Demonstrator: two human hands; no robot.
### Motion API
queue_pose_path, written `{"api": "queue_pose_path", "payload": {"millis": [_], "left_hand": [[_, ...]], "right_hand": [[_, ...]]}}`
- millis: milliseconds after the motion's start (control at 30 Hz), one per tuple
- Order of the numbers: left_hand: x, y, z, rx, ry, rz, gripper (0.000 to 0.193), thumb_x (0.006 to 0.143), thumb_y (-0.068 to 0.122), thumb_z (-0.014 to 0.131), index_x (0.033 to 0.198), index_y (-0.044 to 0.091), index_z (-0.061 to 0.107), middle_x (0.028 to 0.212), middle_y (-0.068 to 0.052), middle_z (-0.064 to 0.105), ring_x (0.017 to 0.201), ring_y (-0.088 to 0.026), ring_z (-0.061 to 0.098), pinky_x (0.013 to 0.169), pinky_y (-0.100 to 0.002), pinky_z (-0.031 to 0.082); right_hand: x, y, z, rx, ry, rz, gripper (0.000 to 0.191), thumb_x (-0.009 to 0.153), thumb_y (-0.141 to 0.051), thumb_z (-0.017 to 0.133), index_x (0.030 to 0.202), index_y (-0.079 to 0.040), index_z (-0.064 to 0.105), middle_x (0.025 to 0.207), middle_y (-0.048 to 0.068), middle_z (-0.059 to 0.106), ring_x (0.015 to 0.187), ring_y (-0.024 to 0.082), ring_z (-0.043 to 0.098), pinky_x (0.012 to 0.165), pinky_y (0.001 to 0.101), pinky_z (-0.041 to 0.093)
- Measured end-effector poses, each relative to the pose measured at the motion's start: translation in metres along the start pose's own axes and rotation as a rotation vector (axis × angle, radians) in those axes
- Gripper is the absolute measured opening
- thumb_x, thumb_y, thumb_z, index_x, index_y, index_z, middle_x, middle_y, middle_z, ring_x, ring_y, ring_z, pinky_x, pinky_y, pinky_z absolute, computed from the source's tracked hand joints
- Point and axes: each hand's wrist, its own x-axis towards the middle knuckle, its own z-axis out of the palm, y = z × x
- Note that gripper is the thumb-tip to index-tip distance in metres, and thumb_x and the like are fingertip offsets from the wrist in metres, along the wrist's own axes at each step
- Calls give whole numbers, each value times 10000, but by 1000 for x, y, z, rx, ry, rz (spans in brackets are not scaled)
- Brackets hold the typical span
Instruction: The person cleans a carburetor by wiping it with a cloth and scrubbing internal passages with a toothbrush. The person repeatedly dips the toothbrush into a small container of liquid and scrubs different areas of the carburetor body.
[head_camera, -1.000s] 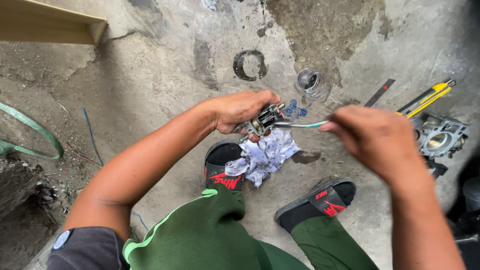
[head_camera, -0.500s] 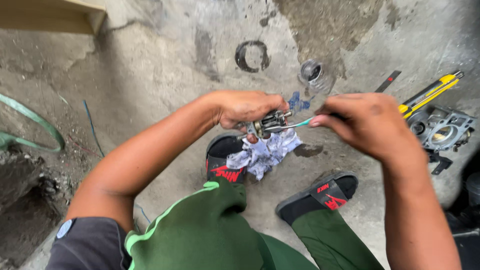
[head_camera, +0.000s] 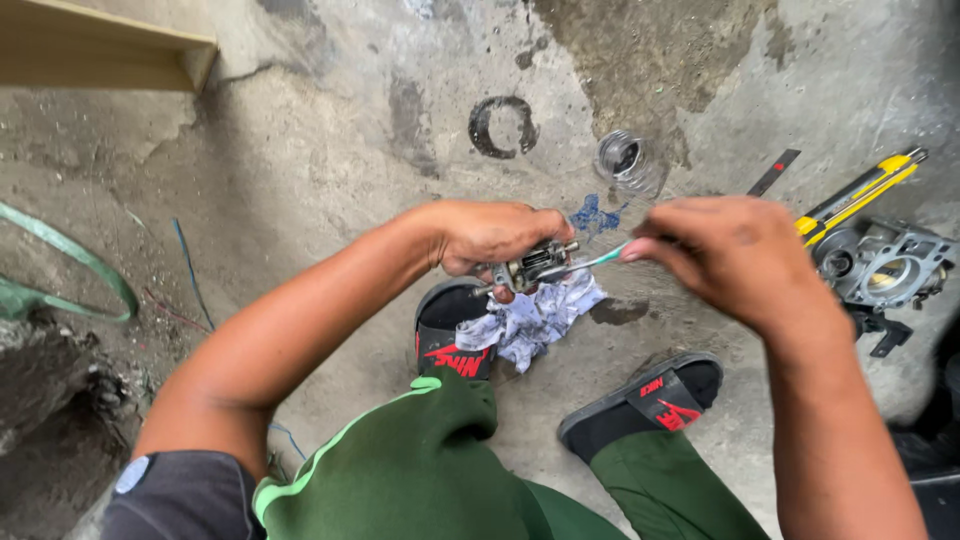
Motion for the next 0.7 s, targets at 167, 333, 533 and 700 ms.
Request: {"api": "queue_pose_path", "payload": {"millis": [167,333,533,700], "left_hand": [[6,-5,-1,41,51,-11,376,947,403,491,1062,106,691,771,-8,660,527,-118,558,438,-322,461],[11,-8,0,48,11,-1,358,940,383,493,1123,136,676,832,2,642,619,-101,569,472,-336,495],[12,-5,1,51,-23,-35,411,970,437,445,1162,150,667,884,17,641,674,-93,578,501,-337,509],[17,-5,1,113,18,-70,414,953,416,444,1189,156,663,895,5,656,671,-129,566,489,-349,499]], "right_hand": [[0,2,4,34,24,-57,253,858,-352,771,851,-116,684,760,71,671,707,322,663,601,432,493],[-2,6,7,45,40,-104,275,871,-350,777,861,-96,673,773,79,664,722,329,659,621,430,497],[4,2,4,76,63,-129,281,857,-362,783,879,-99,685,784,77,674,723,332,658,609,427,496],[2,3,4,71,13,-109,296,863,-386,782,851,-106,686,753,86,659,699,333,647,608,435,492]]}}
